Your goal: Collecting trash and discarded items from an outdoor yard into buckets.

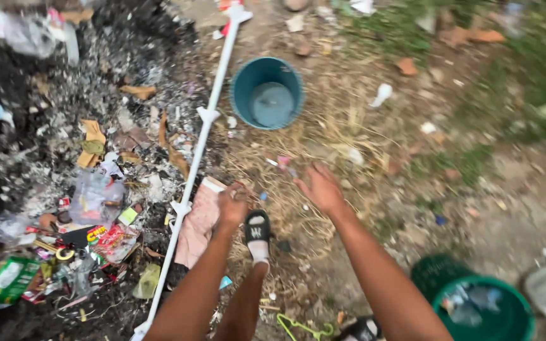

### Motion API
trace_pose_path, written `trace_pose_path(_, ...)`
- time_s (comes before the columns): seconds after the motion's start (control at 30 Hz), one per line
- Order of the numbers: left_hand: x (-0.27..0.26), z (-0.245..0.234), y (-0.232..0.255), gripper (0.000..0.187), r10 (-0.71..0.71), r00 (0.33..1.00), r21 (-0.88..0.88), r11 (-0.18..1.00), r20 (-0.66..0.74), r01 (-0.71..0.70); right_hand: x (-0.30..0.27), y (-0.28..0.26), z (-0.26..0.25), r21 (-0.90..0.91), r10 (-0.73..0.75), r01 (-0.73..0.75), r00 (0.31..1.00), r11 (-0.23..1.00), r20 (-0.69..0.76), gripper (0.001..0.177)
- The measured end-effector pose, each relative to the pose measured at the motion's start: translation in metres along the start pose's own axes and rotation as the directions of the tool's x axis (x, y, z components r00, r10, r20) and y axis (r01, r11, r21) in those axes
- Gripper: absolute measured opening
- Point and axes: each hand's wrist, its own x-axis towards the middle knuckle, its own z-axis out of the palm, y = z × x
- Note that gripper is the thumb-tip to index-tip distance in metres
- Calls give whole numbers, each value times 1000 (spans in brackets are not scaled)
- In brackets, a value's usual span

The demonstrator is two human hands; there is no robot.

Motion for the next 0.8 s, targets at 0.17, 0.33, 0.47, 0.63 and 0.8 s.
trace_pose_path(0.17, 57, -129, -52, 39, -291, 956, 10, 957, 33, 291, 154, -54, 73, -392, -439, 369, 892, 843, -105, 79)
trace_pose_path(0.33, 28, -171, -140, 41, -166, 984, 53, 984, -64, 170, 188, -53, 81, -659, -166, 237, 971, 714, 169, 28)
trace_pose_path(0.47, -8, -175, -147, 44, -314, 950, 77, 947, -6, 313, 195, -92, 43, -329, -503, 452, 860, 829, -86, 12)
trace_pose_path(0.63, 0, -170, -64, 40, -266, 964, -94, 960, -24, 263, 157, -163, -20, -115, -460, 447, 878, 887, -132, 10)
trace_pose_path(0.8, 32, -192, 65, 40, -208, 977, -183, 963, -46, 196, 117, -180, -73, -77, -559, 554, 826, 829, -71, 8)
